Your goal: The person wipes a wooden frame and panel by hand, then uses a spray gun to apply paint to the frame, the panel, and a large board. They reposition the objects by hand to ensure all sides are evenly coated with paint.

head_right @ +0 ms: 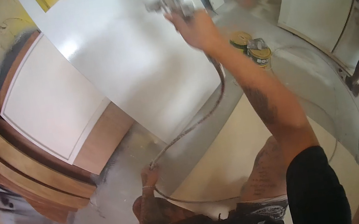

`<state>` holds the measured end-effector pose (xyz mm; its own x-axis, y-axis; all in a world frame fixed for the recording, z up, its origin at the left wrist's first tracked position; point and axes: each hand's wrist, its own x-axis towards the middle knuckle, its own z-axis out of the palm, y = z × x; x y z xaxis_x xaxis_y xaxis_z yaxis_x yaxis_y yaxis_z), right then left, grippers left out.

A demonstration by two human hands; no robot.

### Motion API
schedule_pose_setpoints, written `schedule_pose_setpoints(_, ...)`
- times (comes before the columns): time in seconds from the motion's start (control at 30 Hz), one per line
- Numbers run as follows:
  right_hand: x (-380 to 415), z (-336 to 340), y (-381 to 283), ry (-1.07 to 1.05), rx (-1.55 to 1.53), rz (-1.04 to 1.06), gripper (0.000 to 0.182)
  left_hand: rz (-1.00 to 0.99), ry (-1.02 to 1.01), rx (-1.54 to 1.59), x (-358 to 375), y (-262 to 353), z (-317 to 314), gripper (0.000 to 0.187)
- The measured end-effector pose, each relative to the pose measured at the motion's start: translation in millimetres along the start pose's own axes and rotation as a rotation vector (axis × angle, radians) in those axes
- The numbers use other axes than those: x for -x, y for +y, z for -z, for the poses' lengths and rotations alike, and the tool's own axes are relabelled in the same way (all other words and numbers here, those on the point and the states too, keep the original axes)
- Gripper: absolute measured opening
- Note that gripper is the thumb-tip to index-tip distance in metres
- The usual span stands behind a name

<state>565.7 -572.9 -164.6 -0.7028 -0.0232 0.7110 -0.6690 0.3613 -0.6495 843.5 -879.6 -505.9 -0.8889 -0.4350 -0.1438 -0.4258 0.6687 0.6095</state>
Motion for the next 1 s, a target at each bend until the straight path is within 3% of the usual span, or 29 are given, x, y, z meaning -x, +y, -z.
schedule_pose_setpoints(0.07, 52, -3, 49, -0.103, -0.046, -0.056, 0.048, 0.1, -0.07, 0.208, 8, 16, 13, 0.03)
schedule_pose_setpoints(0.13, 105, 6, 67, -0.284, 0.248, -0.403, 0.049, 0.057, -0.067, 0.219, 5, -1, 3, 0.032)
schedule_pose_setpoints(0.2, 151, 9, 82, -0.348, 0.285, -0.518, 0.046, 0.011, -0.063, 0.217, 5, -5, 0, 0.033)
schedule_pose_setpoints(0.27, 196, 7, 129, -0.483, 0.342, -0.686, 0.043, -0.038, -0.142, 0.0, 7, 3, 2, 0.033)
schedule_pose_setpoints(0.3, 217, 7, 139, -0.485, 0.342, -0.688, 0.043, -0.036, -0.144, 0.0, 8, 2, -1, 0.033)
schedule_pose_setpoints(0.37, 249, 9, 152, -0.335, 0.171, -0.431, 0.053, -0.14, -0.239, -0.016, 6, -2, -12, 0.042)
schedule_pose_setpoints(0.4, 255, 10, 161, -0.334, 0.172, -0.433, 0.053, -0.141, -0.241, -0.016, 5, -4, -17, 0.042)
schedule_pose_setpoints(0.47, 255, 13, 164, -0.525, 0.316, -0.546, 0.053, -0.148, -0.344, 0.009, 4, -1, -22, 0.044)
schedule_pose_setpoints(0.57, 203, 15, 148, -0.628, 0.44, -0.616, 0.051, -0.123, -0.385, 0.015, 7, 10, -19, 0.042)
schedule_pose_setpoints(0.63, 152, 14, 131, -0.541, 0.453, -0.562, 0.052, -0.134, -0.376, 0.029, 3, 1, -25, 0.04)
schedule_pose_setpoints(0.7, 93, 16, 86, -0.334, 0.366, -0.424, 0.054, -0.15, -0.366, 0.045, 2, 1, -24, 0.038)
schedule_pose_setpoints(0.77, 32, 23, 43, -0.291, 0.379, -0.248, 0.052, -0.136, -0.231, 0.105, 6, 12, -15, 0.036)
schedule_pose_setpoints(0.83, -18, 19, 20, -0.198, 0.177, -0.322, 0.051, -0.131, -0.197, 0.123, 5, 15, -12, 0.036)
schedule_pose_setpoints(0.9, -48, 17, -30, -0.112, 0.072, -0.273, 0.048, -0.122, -0.163, 0.143, 6, 18, -9, 0.036)
schedule_pose_setpoints(1.0, -100, 6, -38, -0.051, -0.192, -0.171, 0.045, -0.073, -0.139, 0.146, 7, 29, -2, 0.034)
